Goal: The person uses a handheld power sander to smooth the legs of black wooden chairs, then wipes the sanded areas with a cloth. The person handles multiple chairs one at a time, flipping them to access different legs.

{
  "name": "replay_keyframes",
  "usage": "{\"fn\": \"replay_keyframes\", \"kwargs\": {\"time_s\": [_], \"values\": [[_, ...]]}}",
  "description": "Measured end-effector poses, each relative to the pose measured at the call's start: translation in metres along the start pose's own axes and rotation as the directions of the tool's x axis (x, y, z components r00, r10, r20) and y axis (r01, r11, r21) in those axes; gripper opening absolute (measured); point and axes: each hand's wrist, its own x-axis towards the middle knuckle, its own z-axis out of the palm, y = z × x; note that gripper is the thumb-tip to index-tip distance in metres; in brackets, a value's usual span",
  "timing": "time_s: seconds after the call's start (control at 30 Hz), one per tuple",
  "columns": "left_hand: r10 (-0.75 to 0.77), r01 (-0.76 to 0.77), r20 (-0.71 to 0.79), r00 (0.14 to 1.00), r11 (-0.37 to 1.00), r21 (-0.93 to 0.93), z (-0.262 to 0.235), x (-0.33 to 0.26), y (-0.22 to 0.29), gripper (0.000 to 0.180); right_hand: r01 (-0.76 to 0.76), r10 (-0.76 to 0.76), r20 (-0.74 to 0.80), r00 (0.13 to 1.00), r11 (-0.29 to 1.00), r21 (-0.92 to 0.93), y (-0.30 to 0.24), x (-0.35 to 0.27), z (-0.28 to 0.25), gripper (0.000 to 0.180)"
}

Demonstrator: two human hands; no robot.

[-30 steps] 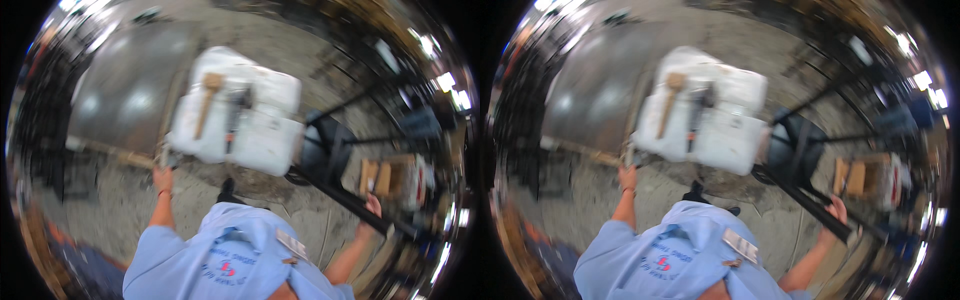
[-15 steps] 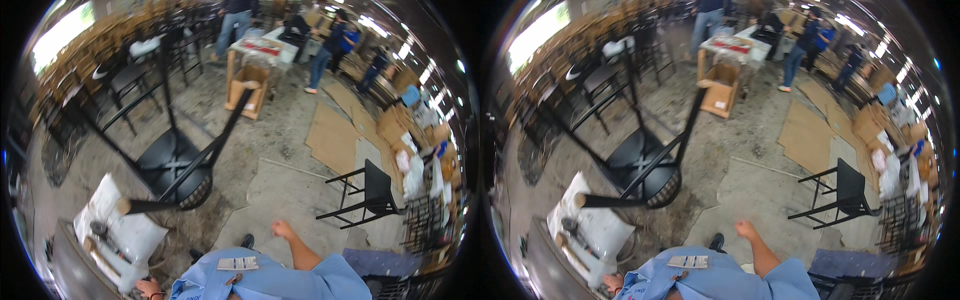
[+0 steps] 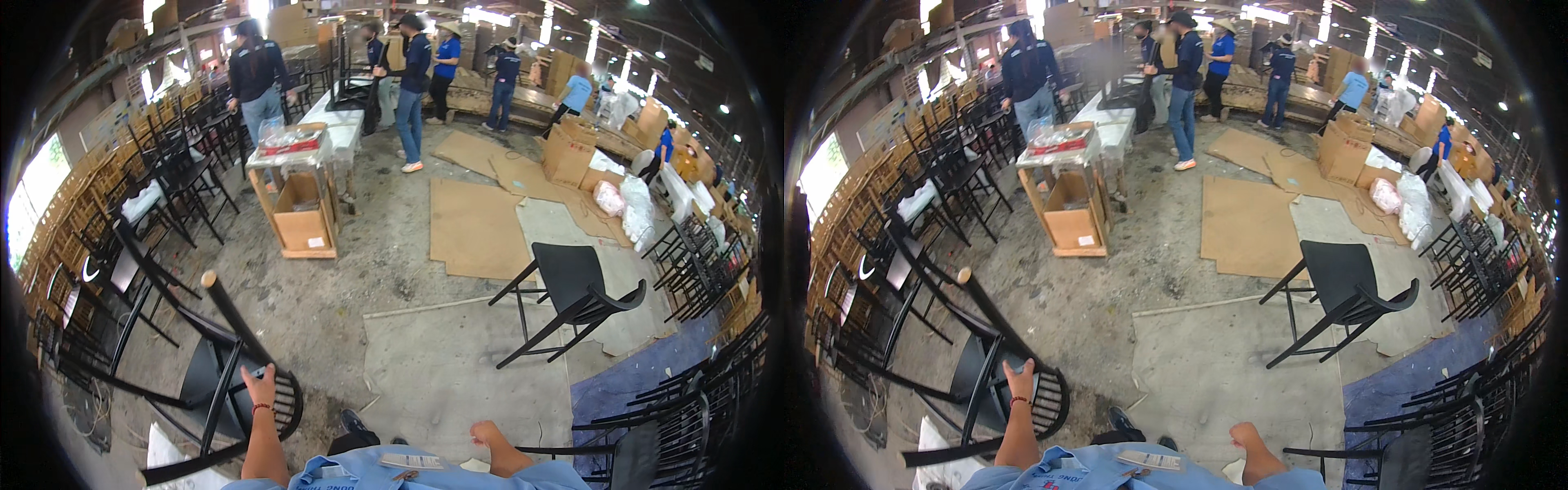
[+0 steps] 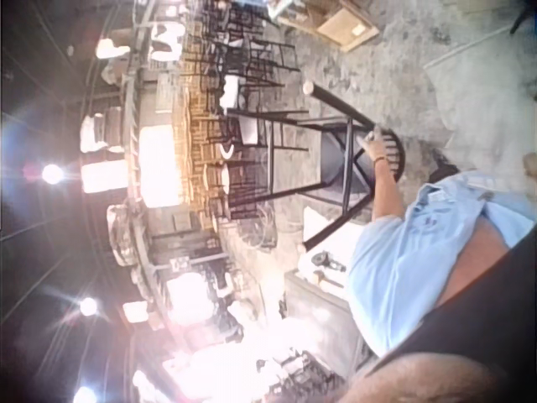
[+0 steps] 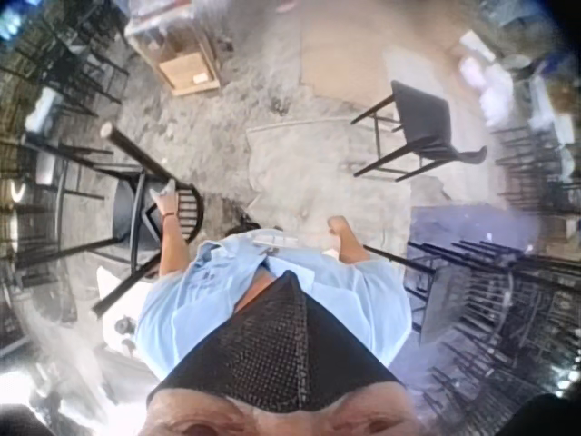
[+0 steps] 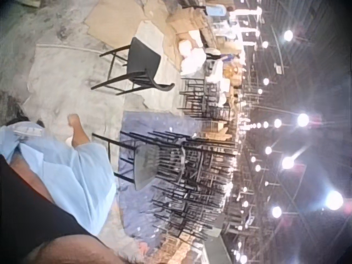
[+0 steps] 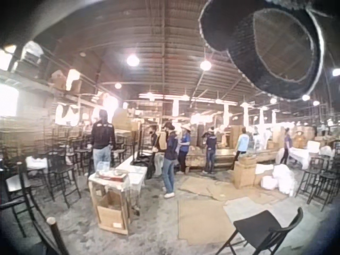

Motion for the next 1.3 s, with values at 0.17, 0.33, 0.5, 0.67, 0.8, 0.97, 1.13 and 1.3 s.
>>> {"fn": "replay_keyframes", "kwargs": {"time_s": [0.17, 0.33, 0.5, 0.67, 0.8, 0.97, 1.13, 1.3], "values": [[0.015, 0.012, 0.107, 0.994, 0.97, -0.242, 0.031, 0.078, 0.034, 0.061, 0.171, -0.168, 0.061, 0.984, 0.983, -0.059, 0.008, 0.031, -0.013, 0.013], [0.178, -0.279, -0.379, 0.908, 0.932, -0.23, 0.077, 0.083, -0.006, 0.049, 0.677, -0.511, 0.458, 0.727, 0.645, -0.354, 0.013, 0.063, -0.041, 0.019], [0.086, -0.085, 0.006, 0.996, 0.996, -0.039, 0.033, 0.13, -0.011, 0.032, 0.619, -0.476, 0.496, 0.726, 0.138, -0.773, -0.168, 0.105, -0.021, 0.017], [0.152, -0.137, 0.037, 0.988, 0.953, -0.271, 0.014, 0.199, 0.0, 0.029, 0.498, -0.514, 0.093, 0.853, 0.748, -0.439, -0.339, 0.117, 0.025, 0.022], [0.065, -0.093, -0.165, 0.984, 0.982, -0.165, -0.037, 0.262, 0.043, 0.014, 0.415, -0.365, 0.231, 0.902, 0.882, -0.225, -0.425, 0.099, 0.084, 0.044], [0.177, -0.267, -0.221, 0.959, 0.826, -0.497, -0.081, 0.267, 0.188, 0.011, 0.612, -0.492, 0.424, 0.761, 0.76, -0.218, -0.506, 0.131, 0.125, 0.089], [0.273, -0.39, -0.283, 0.92, 0.538, -0.748, -0.123, 0.24, 0.297, 0.017, 0.499, -0.599, 0.511, 0.616, 0.799, 0.335, -0.605, 0.141, 0.105, 0.073], [0.363, -0.689, -0.632, 0.685, 0.606, -0.398, 0.035, 0.192, 0.433, 0.014, 0.161, -0.678, 0.698, 0.23, 0.734, 0.66, -0.712, 0.165, -0.068, 0.047]]}}
